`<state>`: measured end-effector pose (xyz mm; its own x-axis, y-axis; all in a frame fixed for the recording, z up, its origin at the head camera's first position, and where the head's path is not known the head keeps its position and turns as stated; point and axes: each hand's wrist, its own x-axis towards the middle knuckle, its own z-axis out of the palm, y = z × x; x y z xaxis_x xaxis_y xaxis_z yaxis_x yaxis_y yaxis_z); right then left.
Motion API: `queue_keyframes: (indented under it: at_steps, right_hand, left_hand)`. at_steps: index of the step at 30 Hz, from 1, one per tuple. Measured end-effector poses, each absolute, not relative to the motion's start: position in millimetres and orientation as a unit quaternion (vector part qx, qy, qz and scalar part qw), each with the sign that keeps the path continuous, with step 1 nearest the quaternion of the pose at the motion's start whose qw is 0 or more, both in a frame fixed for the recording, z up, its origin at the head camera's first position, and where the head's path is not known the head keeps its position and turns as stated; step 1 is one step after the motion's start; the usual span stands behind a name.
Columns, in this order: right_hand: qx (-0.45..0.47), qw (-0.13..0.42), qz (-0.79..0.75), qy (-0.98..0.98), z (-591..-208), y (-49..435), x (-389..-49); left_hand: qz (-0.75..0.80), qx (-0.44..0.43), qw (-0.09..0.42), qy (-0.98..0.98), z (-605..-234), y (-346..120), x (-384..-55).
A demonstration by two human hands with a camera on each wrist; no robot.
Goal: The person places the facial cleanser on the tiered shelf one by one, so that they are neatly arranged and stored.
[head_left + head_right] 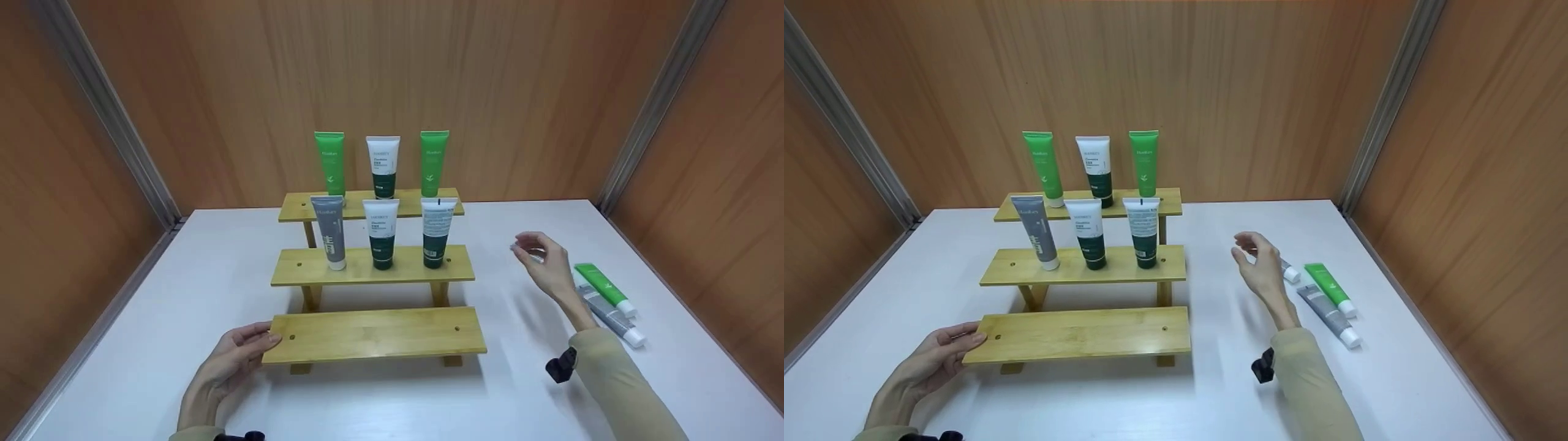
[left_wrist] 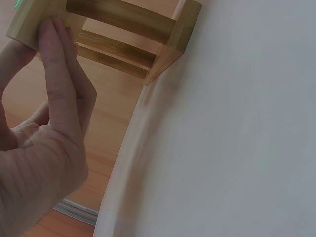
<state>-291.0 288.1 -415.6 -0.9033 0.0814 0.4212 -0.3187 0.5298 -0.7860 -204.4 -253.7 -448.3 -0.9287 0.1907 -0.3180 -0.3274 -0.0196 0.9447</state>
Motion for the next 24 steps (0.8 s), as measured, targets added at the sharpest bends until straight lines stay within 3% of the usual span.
queue_keyframes:
  at_steps: [8,24]
  right_hand:
    - [0.022,0.094,0.351,-0.931,-436,333,-290]
    - [-0.014,-0.036,0.336,-0.941,-451,355,-289]
  left_hand:
    - [0.712,-0.061,0.177,0.677,-446,-252,-204]
    - [0.714,-0.044,0.183,0.674,-447,-254,-205]
